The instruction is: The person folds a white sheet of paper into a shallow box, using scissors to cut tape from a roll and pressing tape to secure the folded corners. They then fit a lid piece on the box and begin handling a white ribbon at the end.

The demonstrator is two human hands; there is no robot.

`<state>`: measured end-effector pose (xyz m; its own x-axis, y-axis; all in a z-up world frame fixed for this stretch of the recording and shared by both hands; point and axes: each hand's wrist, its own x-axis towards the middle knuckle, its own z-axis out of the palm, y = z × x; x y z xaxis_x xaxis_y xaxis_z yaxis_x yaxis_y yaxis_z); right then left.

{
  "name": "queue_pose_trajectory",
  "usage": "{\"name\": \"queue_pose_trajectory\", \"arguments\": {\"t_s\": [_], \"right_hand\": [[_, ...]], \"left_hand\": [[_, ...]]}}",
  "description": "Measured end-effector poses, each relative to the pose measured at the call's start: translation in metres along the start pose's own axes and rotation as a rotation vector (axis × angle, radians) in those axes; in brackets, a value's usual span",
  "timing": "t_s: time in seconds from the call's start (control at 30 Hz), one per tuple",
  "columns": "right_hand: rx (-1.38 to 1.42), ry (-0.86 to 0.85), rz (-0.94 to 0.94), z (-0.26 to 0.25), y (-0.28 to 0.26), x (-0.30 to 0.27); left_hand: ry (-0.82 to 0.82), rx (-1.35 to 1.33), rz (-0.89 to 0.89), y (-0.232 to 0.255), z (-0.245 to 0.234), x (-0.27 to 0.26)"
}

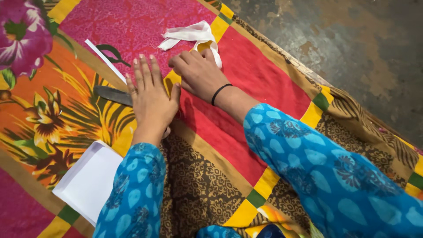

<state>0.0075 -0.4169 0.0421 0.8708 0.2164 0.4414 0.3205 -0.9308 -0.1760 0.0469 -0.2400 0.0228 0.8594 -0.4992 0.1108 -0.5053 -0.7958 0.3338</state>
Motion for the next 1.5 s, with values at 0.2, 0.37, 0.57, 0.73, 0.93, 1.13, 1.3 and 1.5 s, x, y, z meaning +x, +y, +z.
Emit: {"name": "queue_pose_trajectory", "arguments": {"t_s": [0.2,0.37,0.57,0.73,0.93,1.13,1.3,1.5], "right_hand": [[-0.057,-0.045,-0.01,0.012,0.015,-0.002],[-0.041,-0.072,-0.02,0.015,0.017,-0.005],[-0.012,-0.079,-0.037,0.015,0.014,-0.005],[0.007,-0.031,-0.057,0.008,0.003,0.0],[0.068,0.011,-0.153,0.009,-0.034,0.024],[0.168,-0.053,-0.251,0.021,-0.09,0.045],[0.276,-0.1,-0.329,0.032,-0.13,0.056],[0.392,-0.461,-0.198,0.054,-0.175,0.06]], "left_hand": [[-0.05,0.05,0.004,-0.004,0.016,0.01],[-0.084,0.093,-0.01,-0.01,0.021,0.01],[-0.125,0.083,-0.028,-0.016,0.022,0.006],[-0.064,0.069,-0.029,-0.017,0.013,0.0],[0.119,0.075,-0.068,-0.04,-0.019,-0.029],[0.176,0.112,-0.218,-0.096,-0.062,-0.081],[0.211,0.178,-0.298,-0.144,-0.083,-0.136],[0.172,0.327,-0.513,-0.183,-0.094,-0.197]]}}
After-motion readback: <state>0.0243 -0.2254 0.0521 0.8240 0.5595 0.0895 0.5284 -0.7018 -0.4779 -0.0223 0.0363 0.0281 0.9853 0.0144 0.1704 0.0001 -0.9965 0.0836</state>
